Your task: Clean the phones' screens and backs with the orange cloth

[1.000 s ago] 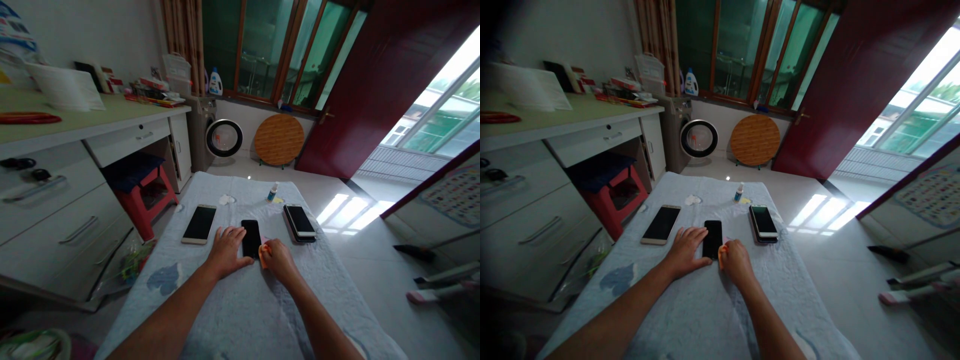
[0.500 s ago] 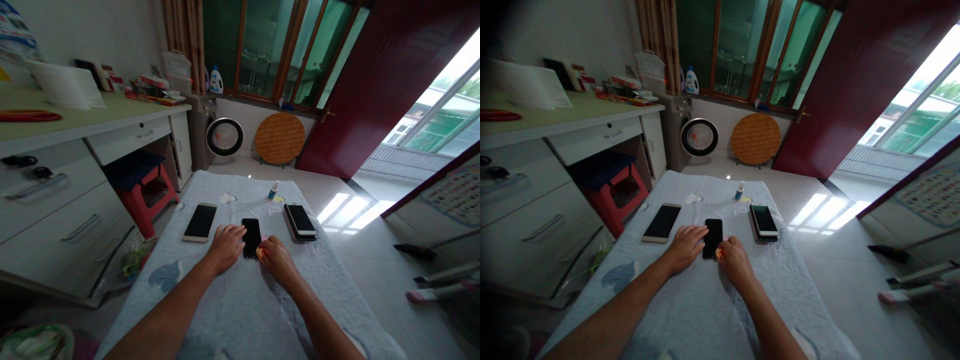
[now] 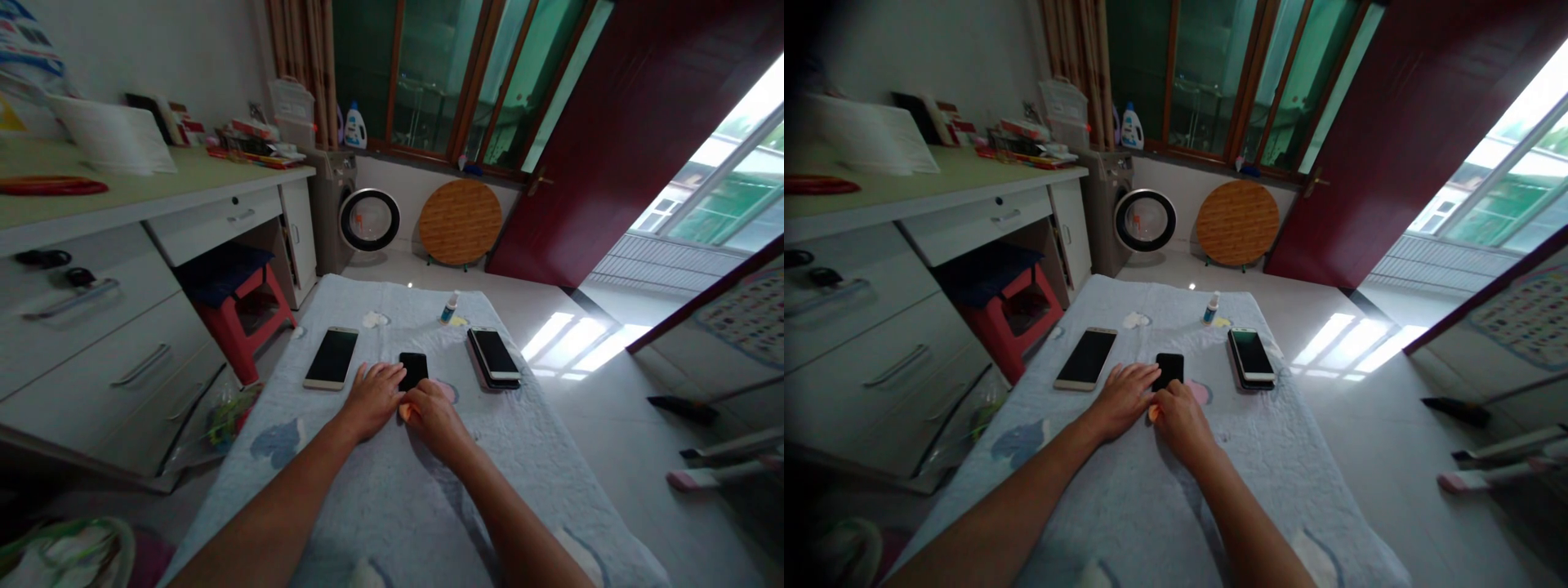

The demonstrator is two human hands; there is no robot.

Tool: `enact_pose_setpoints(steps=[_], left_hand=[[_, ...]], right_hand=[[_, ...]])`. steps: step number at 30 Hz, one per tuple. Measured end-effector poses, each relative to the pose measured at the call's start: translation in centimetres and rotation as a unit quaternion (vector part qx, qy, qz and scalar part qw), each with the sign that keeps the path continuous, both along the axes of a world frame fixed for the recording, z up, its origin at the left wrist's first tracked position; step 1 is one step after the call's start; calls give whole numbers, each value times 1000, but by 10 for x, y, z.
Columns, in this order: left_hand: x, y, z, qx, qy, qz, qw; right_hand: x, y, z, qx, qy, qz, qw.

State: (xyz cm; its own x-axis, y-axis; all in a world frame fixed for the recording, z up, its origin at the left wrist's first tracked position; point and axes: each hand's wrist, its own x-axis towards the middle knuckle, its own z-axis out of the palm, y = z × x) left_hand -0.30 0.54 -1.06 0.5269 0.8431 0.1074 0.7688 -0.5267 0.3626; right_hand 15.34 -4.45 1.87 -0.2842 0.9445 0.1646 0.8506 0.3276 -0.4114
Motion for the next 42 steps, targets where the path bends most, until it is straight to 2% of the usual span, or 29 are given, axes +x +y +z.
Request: enact_pose_setpoints(steps=[8, 16, 20, 23, 34, 39, 42], left_hand=[[1, -1, 0, 3, -9, 8, 1000], [3, -1, -1, 21, -9, 13, 1000], [2, -3, 2, 14, -9, 9, 1000], [1, -3, 3, 8, -14, 7, 1000], [2, -2, 3, -12, -6, 9, 1000], [0, -6, 5, -25, -10, 5, 1000], [-3, -8, 8, -35, -16, -13, 999]], right_hand=[[29, -12, 9, -32, 2, -5, 999], [6, -4, 10, -9, -110, 40, 993], [-4, -3, 9, -10, -114, 54, 992], [1, -4, 6, -10, -113, 48, 992], [54, -13, 10, -57, -37, -28, 997], [43, -12, 15, -25, 18, 10, 999], [32, -6, 11, -22, 19, 33, 999]])
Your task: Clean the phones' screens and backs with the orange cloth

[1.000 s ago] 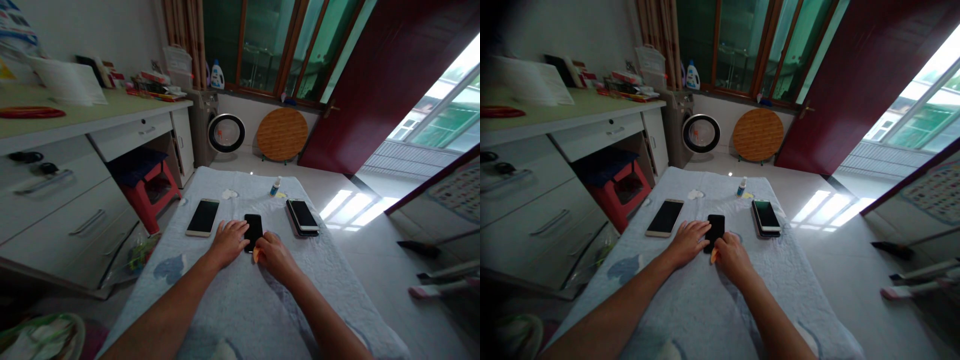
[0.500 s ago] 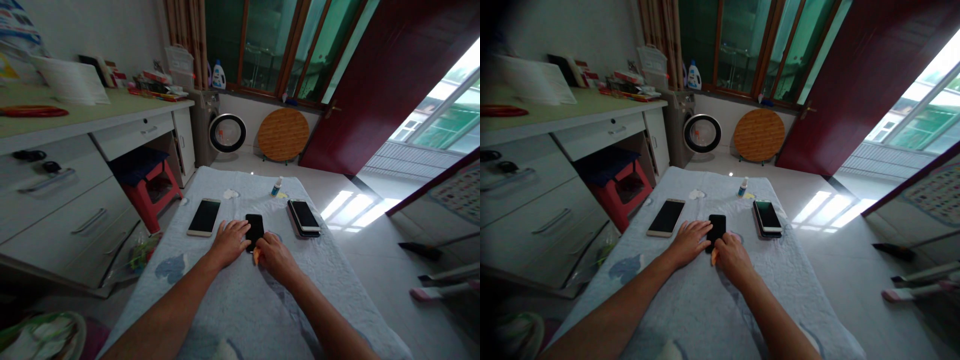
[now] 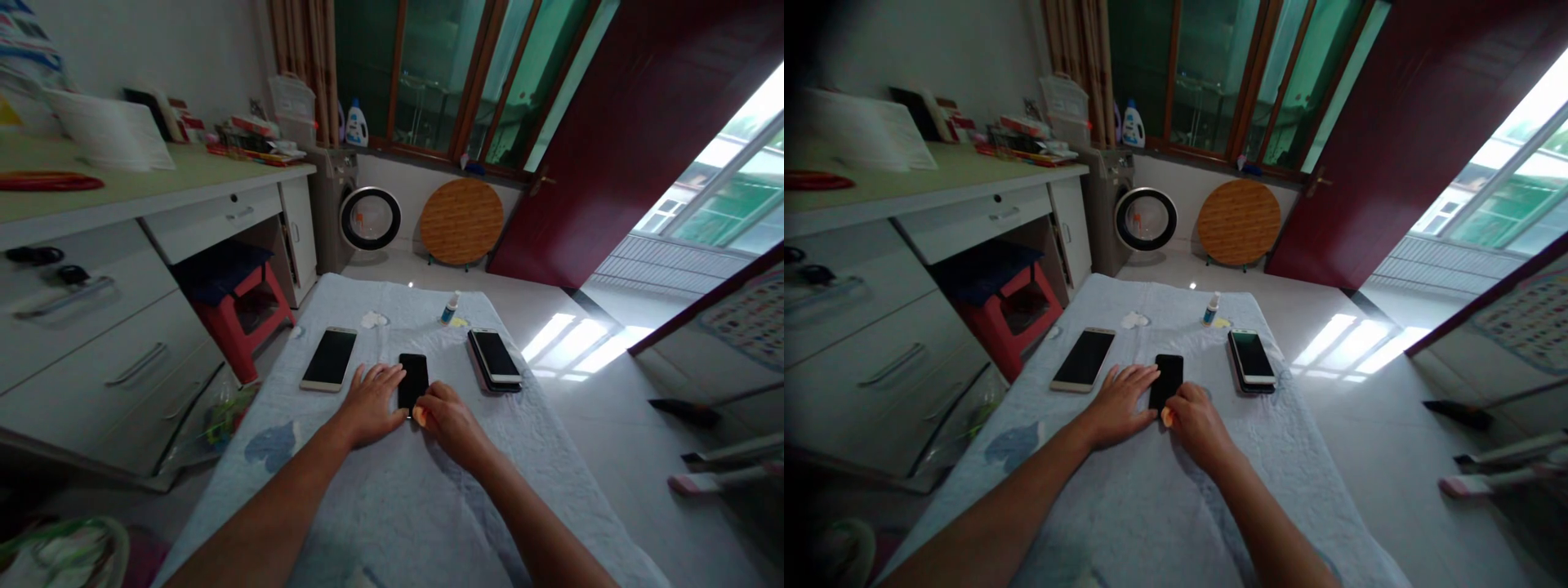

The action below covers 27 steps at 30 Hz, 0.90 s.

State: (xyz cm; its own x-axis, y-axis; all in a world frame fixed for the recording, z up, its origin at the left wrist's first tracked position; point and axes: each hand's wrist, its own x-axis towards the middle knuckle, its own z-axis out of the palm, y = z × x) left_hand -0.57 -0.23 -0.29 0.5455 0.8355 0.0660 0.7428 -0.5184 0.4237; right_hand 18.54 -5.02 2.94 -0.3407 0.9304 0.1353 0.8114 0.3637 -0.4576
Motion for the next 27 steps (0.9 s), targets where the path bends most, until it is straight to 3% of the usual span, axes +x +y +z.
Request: enact_pose_setpoints(steps=[6, 12, 16, 20, 27], left_hand=[[-4, 1, 3, -19, -3, -18, 1000], [-5, 2, 6, -29, -9, -21, 999], [-5, 2, 6, -29, -14, -24, 999], [-5, 1, 5, -18, -35, -15, 999], [-3, 3, 0, -9, -41, 4, 999]], right_hand=[[-1, 36, -13, 12, -14, -20, 1000], [-1, 85, -14, 23, -61, -65, 996], [-4, 103, -14, 30, -80, -86, 993], [-9, 95, -13, 27, -78, -74, 994], [-14, 46, -5, -11, -49, 20, 999]])
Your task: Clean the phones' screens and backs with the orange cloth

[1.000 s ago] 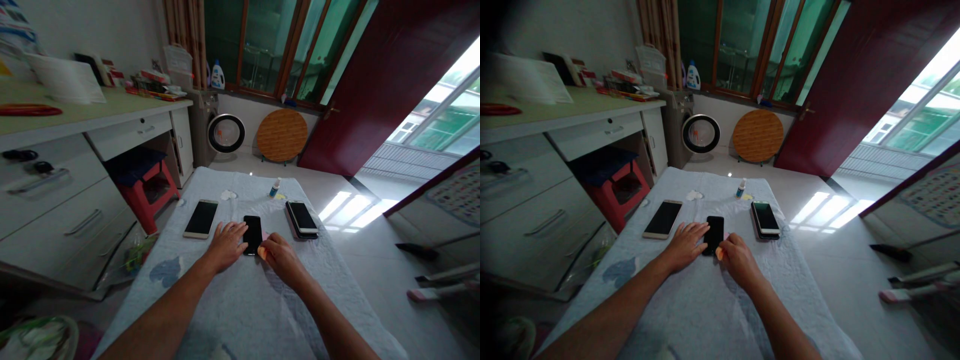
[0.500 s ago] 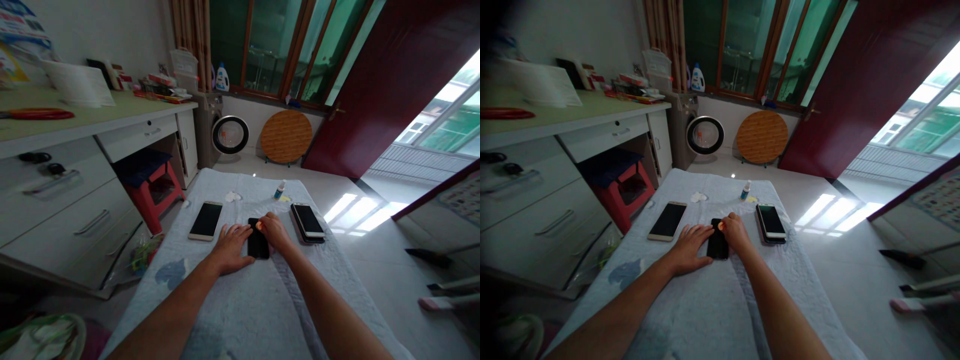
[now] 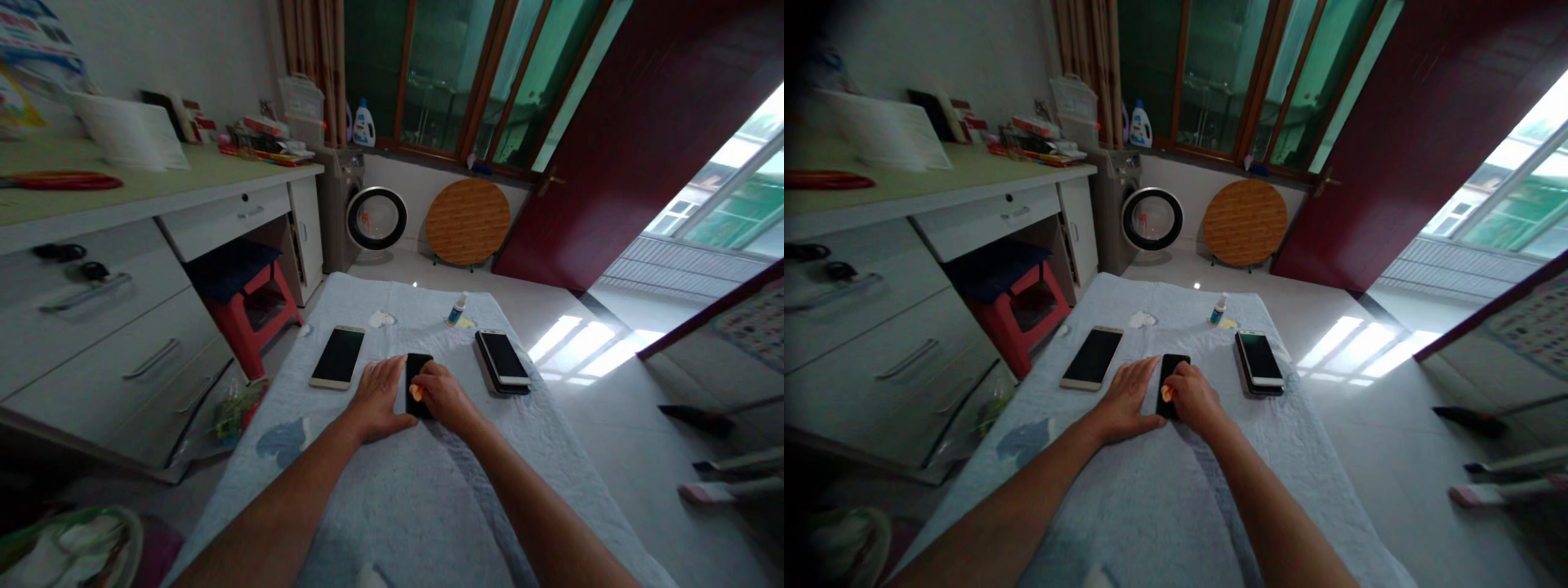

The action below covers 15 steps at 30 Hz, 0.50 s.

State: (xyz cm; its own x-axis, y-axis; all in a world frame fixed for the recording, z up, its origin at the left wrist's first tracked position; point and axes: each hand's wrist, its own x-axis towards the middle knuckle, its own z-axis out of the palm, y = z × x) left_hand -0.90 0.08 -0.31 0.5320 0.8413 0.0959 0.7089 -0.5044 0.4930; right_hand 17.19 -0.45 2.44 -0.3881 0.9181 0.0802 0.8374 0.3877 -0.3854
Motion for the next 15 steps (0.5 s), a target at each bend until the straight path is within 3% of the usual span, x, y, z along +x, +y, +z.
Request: enact_pose_setpoints(steps=[6, 15], left_hand=[[0, 1, -1, 2, 20, -1, 1000], [-2, 2, 3, -21, 18, 1, 1000]], right_hand=[[-1, -21, 13, -11, -45, 105, 993], [-9, 3, 17, 42, -149, 164, 974]])
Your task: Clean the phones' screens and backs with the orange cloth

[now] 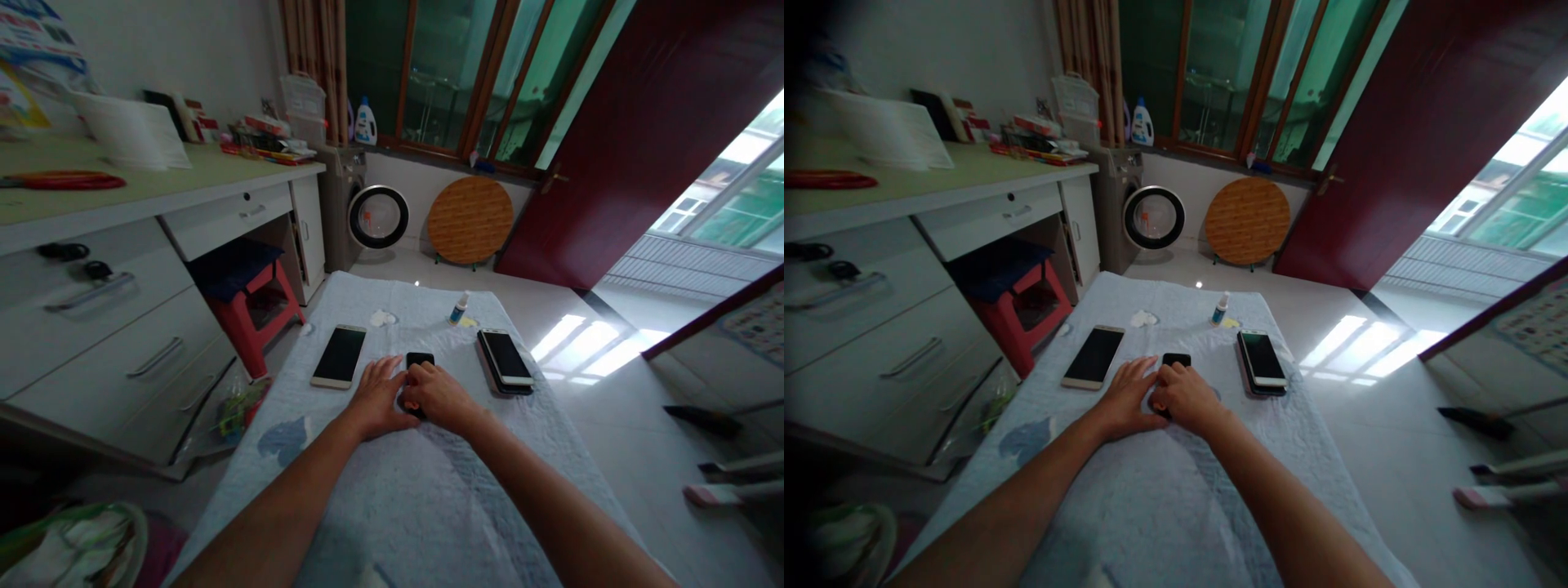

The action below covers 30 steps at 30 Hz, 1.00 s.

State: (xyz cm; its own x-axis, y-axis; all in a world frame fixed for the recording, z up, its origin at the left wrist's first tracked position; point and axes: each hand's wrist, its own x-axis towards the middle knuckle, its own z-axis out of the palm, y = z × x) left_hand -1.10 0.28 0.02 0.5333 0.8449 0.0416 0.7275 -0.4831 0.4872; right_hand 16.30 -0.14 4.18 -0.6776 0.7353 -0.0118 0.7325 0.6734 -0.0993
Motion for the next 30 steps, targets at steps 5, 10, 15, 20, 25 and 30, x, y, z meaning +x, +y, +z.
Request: enact_pose_setpoints(steps=[5, 10, 15, 20, 25, 30], left_hand=[[-1, -1, -2, 11, -9, -3, 1000], [3, -1, -10, 49, -23, 19, 998], [7, -1, -18, 69, -17, 56, 996], [8, 1, -24, 71, -15, 70, 995], [8, 1, -23, 55, -5, 65, 996], [8, -1, -16, 40, 4, 66, 997]], right_hand=[[2, 10, -6, 1, 31, -14, 999], [3, 9, -14, -24, 52, -21, 998], [5, -1, -11, -63, 51, -9, 997], [5, 6, -8, -52, 41, 4, 998], [3, 37, -11, -42, 48, -27, 998], [3, 67, -15, -43, 43, -67, 996]])
